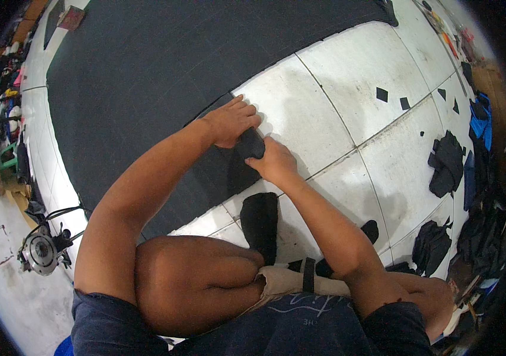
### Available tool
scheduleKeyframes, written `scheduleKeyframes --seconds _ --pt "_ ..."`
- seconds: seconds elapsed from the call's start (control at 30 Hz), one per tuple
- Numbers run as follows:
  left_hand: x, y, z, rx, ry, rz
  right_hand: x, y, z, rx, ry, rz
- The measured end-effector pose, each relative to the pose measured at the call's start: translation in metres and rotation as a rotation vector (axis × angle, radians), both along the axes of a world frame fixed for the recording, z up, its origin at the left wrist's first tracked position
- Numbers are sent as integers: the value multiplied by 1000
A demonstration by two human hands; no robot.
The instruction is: The person cuts a large black sheet into smaller rectangular pieces using scissors, then stacks the cut pieces on the floor. The person repeatedly picks up the sheet, cuts strips, and organizes the resulting pieces into a growing pile.
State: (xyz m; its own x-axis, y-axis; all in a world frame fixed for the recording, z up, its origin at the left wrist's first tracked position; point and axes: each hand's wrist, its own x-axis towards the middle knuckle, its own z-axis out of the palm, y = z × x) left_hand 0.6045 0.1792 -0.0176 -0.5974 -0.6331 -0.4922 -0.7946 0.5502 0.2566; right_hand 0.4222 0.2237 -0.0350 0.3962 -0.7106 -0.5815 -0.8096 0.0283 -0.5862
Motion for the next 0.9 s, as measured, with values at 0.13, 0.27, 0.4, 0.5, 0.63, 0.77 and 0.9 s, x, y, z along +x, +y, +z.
scheduleKeyframes --seconds 0.13,0.27,0.4,0.5,0.63,0.77,0.9 --pt "2 -1 0 -9 21 11 0 -9 -6 77 -5 12" --pt "0 -2 3 11 2 5 6 -8 -8 15 77 69" --pt "4 -1 0 43 8 10 6 -2 0 -130 80 146" --pt "3 -2 -1 -50 23 -16 5 0 -10 -74 -38 102" --pt "-1 -11 1 9 -61 -33 3 -6 -13 -27 -46 53" --pt "-10 -19 3 105 -212 -50 2 -10 -11 91 -65 46" --pt "-9 -23 -7 80 -204 -136 1 -2 -23 -58 -62 49"
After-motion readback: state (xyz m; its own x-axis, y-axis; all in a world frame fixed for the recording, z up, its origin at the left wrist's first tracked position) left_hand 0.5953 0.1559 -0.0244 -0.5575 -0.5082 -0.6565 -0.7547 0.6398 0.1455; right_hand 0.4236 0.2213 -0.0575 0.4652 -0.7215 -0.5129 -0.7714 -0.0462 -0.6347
